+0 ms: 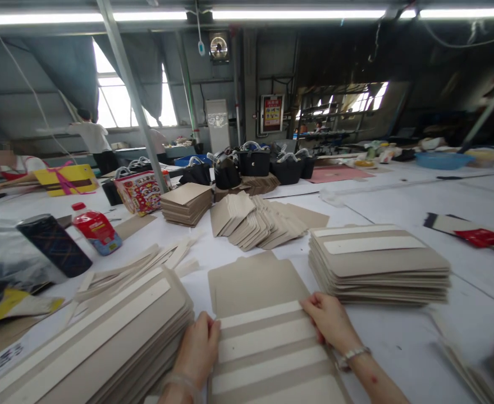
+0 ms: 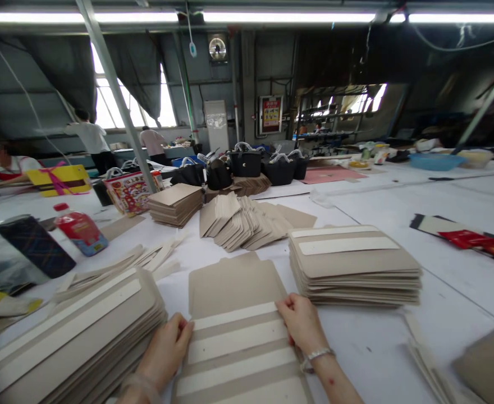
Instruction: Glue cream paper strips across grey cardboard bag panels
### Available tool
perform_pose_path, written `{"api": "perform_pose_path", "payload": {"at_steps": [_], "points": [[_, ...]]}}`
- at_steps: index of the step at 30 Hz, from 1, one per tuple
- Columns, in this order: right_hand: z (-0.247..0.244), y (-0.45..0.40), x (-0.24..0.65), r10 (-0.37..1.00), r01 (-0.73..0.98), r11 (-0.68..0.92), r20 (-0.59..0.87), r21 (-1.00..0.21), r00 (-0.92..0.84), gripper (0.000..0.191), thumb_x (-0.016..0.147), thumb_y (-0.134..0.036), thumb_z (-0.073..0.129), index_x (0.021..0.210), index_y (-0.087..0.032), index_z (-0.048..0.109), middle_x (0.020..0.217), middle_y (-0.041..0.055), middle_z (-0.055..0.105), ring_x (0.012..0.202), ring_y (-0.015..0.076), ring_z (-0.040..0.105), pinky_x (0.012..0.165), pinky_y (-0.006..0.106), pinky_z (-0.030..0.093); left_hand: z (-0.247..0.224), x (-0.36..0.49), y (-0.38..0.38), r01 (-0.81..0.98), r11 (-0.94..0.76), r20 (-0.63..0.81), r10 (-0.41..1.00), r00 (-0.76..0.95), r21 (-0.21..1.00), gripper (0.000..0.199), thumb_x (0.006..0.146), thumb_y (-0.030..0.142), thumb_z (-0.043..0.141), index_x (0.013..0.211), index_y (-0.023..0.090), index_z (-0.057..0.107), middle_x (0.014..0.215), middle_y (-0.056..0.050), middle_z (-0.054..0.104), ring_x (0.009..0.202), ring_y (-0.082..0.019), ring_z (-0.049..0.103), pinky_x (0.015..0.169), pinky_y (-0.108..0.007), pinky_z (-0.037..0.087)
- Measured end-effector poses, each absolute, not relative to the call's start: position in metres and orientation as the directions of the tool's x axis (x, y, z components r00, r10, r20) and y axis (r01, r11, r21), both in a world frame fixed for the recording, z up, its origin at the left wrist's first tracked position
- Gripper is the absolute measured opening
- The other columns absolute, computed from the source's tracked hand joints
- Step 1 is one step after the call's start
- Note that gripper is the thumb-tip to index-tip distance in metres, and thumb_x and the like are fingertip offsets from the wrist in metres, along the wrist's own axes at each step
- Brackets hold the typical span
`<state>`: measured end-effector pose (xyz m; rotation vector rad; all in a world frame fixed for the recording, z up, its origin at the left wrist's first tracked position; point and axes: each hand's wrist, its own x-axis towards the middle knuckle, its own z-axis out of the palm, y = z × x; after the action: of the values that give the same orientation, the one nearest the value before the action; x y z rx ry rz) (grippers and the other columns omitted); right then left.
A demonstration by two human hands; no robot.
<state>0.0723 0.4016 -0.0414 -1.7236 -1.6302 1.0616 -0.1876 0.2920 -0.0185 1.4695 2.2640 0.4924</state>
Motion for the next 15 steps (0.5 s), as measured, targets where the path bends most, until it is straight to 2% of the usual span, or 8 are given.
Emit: {"api": "perform_pose_path", "payload": {"at_steps": [7, 15], "points": [[-0.040, 0.402, 0.070, 0.991, 0.575, -0.117, -0.135, -0.810, 0.013, 0.020, 0.078, -0.024, 0.050, 0.058, -0.019, 0.047, 0.038, -0.0076, 0.048, 0.026, 0.0072, 0.044, 0.031, 0.018, 0.024, -0.026, -0.192, 0.296, 0.804, 0.360, -0.170, 0.933, -0.318, 0.474, 0.024, 0.090, 0.027, 0.029, 0.069, 0.023, 0.041, 0.069, -0.004, 0.064, 0.070, -0.017, 0.060, 0.067, -0.027, 0.035], [-0.036, 0.399, 0.070, 0.994, 0.606, -0.107, -0.104, -0.788, 0.040, 0.019, 0.078, -0.025, 0.054, 0.060, -0.018, 0.053, 0.040, -0.0066, 0.050, 0.030, 0.0068, 0.044, 0.036, 0.017, 0.027, -0.034, -0.198, 0.295, 0.840, 0.321, -0.140, 0.947, -0.289, 0.437, 0.026, 0.090, 0.031, 0.024, 0.069, 0.025, 0.039, 0.068, -0.002, 0.065, 0.070, -0.017, 0.061, 0.066, -0.027, 0.037]]}}
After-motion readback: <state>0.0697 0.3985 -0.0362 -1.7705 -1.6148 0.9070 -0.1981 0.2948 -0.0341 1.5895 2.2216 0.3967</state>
